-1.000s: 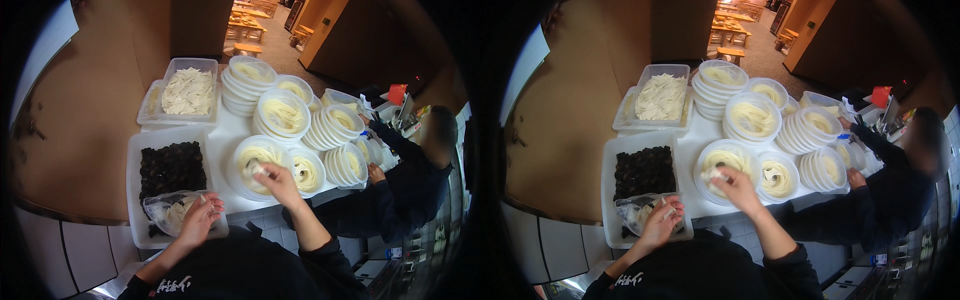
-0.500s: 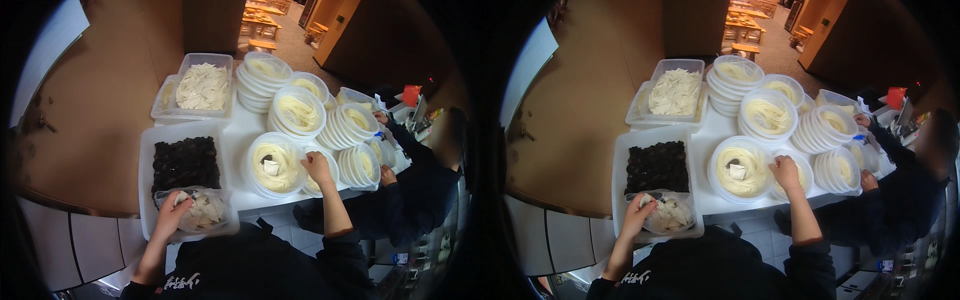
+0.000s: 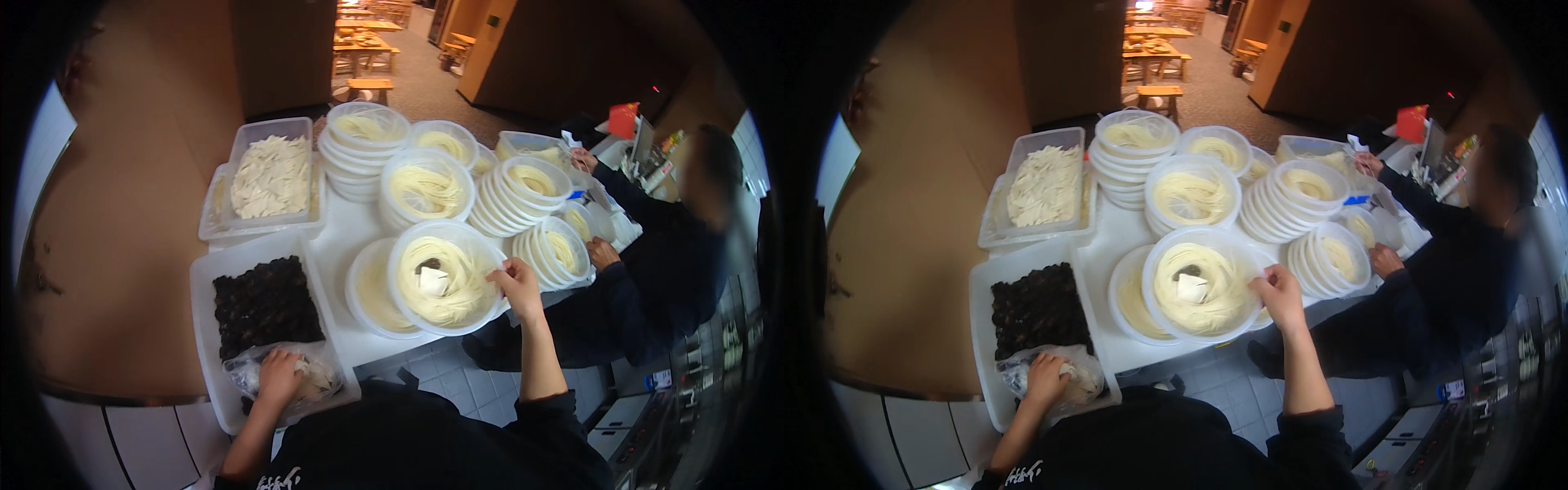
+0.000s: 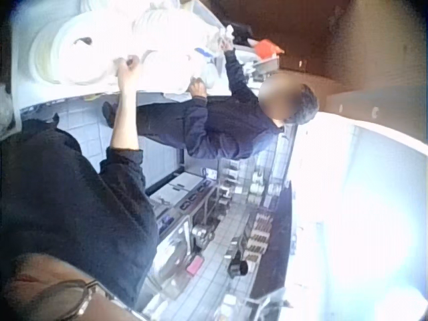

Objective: The person places dark ingredients and white slices into bowls containing noodles. They handle each bowl individually, adding ingredients by hand and arranging them on the table.

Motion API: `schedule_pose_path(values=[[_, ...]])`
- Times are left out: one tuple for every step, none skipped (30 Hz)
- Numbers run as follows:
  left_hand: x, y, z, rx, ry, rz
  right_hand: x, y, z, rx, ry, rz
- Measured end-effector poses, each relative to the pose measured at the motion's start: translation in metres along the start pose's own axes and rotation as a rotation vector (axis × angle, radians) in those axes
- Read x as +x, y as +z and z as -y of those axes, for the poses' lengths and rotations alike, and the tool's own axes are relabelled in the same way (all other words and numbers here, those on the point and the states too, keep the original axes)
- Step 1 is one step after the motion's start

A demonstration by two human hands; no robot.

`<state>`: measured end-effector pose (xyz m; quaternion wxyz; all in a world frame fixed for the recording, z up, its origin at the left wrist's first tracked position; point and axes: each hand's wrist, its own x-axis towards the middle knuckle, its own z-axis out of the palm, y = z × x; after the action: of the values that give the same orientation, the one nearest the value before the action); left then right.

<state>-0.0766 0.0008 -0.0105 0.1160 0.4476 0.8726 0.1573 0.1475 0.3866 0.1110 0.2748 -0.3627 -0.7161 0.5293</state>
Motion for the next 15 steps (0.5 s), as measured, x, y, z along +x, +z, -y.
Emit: schedule_pose_path(values=[[0.001,0.000,0.000,0.015,-0.009,0.015,-0.004,-0.013,-0.004,0.021,0.062,-0.077],[0.002,0.000,0.001,0.038,-0.031,0.034,-0.008,-0.026,-0.010,0.018,0.085,-0.159],[0.003,0.000,0.001,0.062,-0.057,0.052,-0.013,-0.038,-0.018,0.038,0.117,-0.235],[0.004,-0.001,0.001,0.081,-0.057,0.061,-0.017,-0.050,-0.027,0.024,0.118,-0.292],[0.005,-0.002,0.000,0.084,-0.062,0.084,-0.021,-0.060,-0.037,0.035,0.146,-0.355],[0.005,-0.003,0.000,0.092,-0.070,0.112,-0.022,-0.066,-0.048,0.029,0.146,-0.429],[0.005,-0.003,-0.001,0.108,-0.088,0.148,-0.022,-0.069,-0.061,-0.030,0.127,-0.451],[0.006,-0.003,-0.001,0.116,-0.063,0.134,-0.022,-0.071,-0.073,-0.067,0.119,-0.479],[0.006,-0.003,-0.002,0.112,-0.091,0.173,-0.022,-0.075,-0.082,-0.106,0.113,-0.509],[0.007,-0.002,-0.002,0.122,-0.130,0.225,-0.019,-0.073,-0.093,-0.108,0.113,-0.521],[0.008,-0.001,-0.003,0.131,-0.151,0.244,-0.014,-0.069,-0.102,-0.110,0.124,-0.546],[0.007,0.000,-0.003,0.165,-0.109,0.180,-0.010,-0.067,-0.109,-0.113,0.145,-0.526],[0.006,0.000,-0.003,0.116,-0.083,0.143,-0.004,-0.060,-0.115,-0.150,0.185,-0.530],[0.005,-0.002,-0.003,0.066,-0.040,0.090,-0.001,-0.055,-0.119,-0.138,0.179,-0.468],[0.003,-0.003,-0.003,0.019,-0.021,0.059,0.004,-0.048,-0.122,-0.203,0.205,-0.448]])
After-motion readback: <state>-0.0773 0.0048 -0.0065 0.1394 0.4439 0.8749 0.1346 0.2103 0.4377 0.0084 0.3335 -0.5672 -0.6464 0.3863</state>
